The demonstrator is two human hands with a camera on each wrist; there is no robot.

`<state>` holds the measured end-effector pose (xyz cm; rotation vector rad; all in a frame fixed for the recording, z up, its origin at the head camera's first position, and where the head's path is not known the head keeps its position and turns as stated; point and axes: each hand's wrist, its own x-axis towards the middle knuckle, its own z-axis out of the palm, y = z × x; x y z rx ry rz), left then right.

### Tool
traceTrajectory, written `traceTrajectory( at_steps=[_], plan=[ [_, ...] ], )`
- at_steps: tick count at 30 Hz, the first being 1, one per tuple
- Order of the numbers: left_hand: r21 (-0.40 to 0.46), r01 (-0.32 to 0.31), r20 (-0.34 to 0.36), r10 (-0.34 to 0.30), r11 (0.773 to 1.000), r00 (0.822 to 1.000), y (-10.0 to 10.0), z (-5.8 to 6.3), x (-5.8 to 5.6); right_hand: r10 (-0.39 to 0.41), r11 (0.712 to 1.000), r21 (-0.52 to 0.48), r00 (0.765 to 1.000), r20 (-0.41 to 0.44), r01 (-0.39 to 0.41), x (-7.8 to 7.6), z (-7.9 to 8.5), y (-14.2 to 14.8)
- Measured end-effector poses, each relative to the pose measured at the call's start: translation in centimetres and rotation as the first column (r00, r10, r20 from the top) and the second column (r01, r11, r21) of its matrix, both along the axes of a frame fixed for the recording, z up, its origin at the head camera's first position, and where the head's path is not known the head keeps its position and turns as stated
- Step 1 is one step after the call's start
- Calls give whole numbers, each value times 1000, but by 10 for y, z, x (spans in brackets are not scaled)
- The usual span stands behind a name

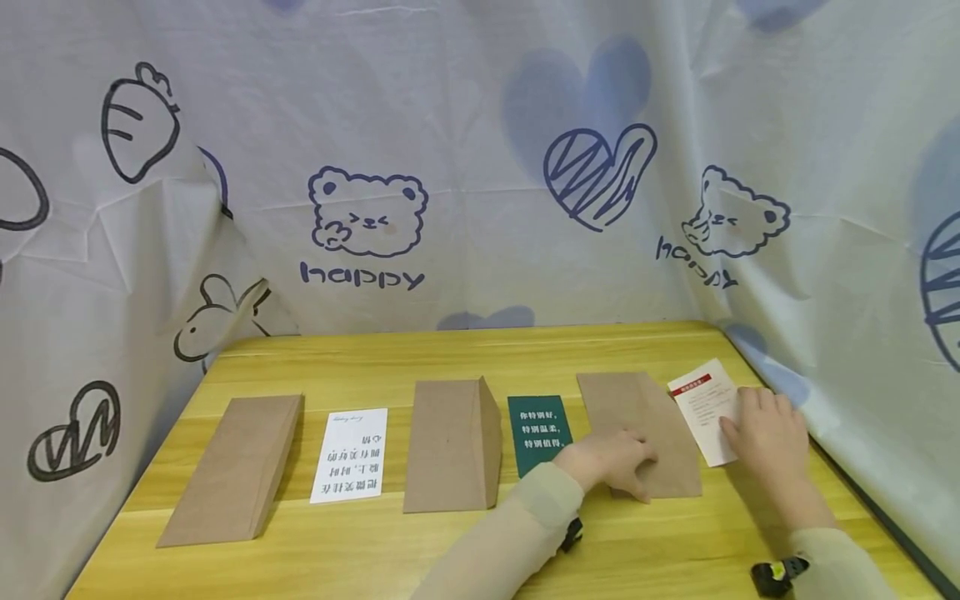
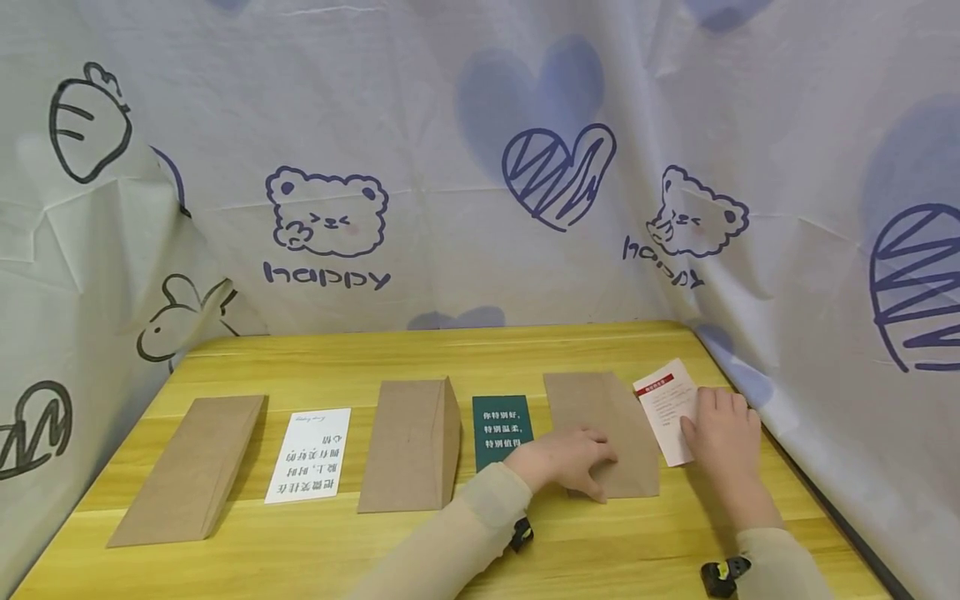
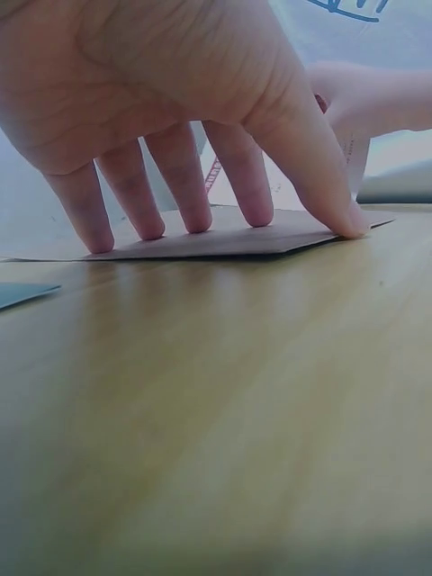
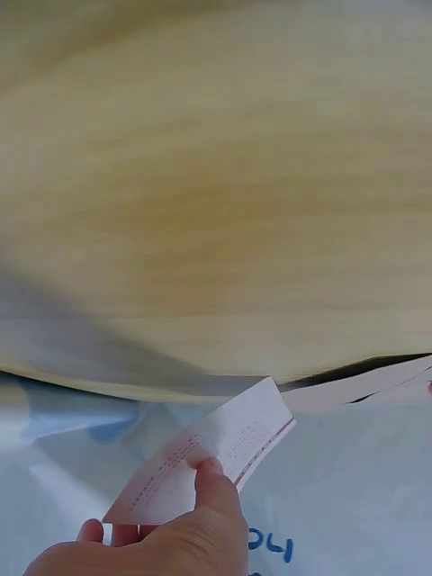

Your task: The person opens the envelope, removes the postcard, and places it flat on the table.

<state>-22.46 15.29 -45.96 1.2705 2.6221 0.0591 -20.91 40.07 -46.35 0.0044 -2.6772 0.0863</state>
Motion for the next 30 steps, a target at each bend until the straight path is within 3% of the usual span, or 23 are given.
traceTrajectory(
  at_steps=[16,30],
  plan=[
    [-18,1,-8,-1,1000,1000,0,2,0,-85,991,-84,982,169,100,8,-4,27],
    [-2,-22,37,22,1000,999,1,3,2,-127,984,-76,939,321,159,2,-9,37]
  ],
)
